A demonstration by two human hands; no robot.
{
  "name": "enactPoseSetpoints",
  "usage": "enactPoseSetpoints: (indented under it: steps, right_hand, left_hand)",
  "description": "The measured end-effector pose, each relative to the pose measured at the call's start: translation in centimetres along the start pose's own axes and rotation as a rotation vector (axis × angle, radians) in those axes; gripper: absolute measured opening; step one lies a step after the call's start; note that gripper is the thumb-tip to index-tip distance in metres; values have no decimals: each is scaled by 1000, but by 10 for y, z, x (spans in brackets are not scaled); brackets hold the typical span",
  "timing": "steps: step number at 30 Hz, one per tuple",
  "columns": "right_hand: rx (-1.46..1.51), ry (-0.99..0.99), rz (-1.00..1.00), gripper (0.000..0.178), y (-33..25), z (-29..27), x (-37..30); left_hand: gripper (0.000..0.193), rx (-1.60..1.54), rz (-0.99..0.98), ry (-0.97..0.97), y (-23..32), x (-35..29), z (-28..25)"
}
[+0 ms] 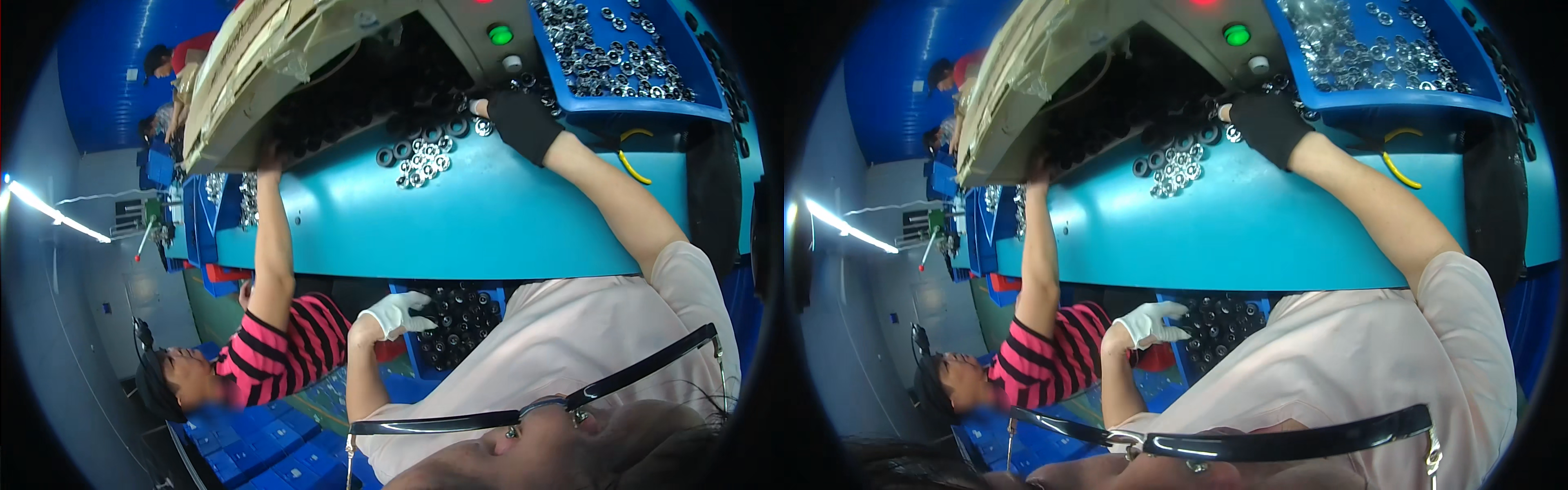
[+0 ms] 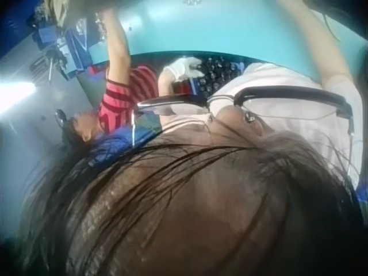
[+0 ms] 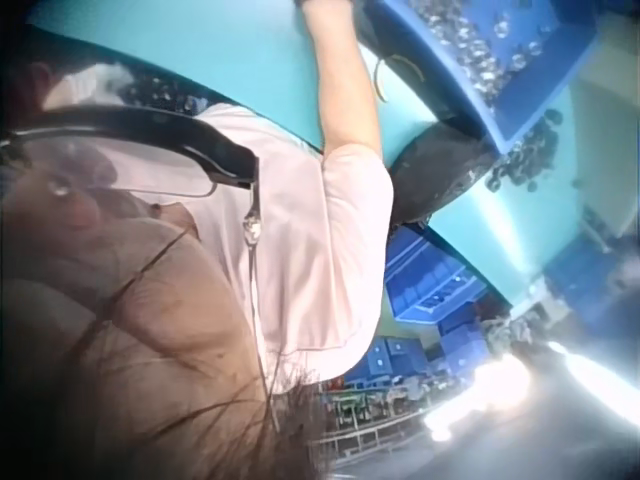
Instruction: The worker is assembling small mechanical parts, combining metal bearings and plastic components at a factory workstation.
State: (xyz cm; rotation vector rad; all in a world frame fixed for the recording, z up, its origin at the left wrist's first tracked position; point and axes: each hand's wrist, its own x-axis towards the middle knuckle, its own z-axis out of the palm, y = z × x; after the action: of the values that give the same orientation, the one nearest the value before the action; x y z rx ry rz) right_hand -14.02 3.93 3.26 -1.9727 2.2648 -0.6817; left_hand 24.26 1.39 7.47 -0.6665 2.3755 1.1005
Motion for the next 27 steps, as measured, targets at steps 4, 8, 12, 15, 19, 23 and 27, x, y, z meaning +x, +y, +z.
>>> enactPoseSetpoints:
  steps: [4,8,12,15,19,23,27]
  right_hand:
    - [-7,172,-93,21,4,-1,5]
    - [-92,139,15,21,32,2,-11]
    - [-219,17,19,19,15,-8,-6]
    - [-306,-9,53,17,10,-11,-10]
    - [-277,-100,87,19,14,-15,-12]
    - [353,77,95,38,13,-25,-27]
    - [1157,191,215,34,17,-25,-37]
  left_hand:
    - [33,-256,-190,233,35,1,-38]
    - [28,-392,110,460,49,125,-98]
    - [30,95,393,824,63,247,-178]
    - [32,347,430,1035,68,335,-215]
    - [34,655,303,1109,86,392,-228]
    - [35,896,251,1176,88,405,-224]
    - [37,1073,415,1339,89,393,-212]
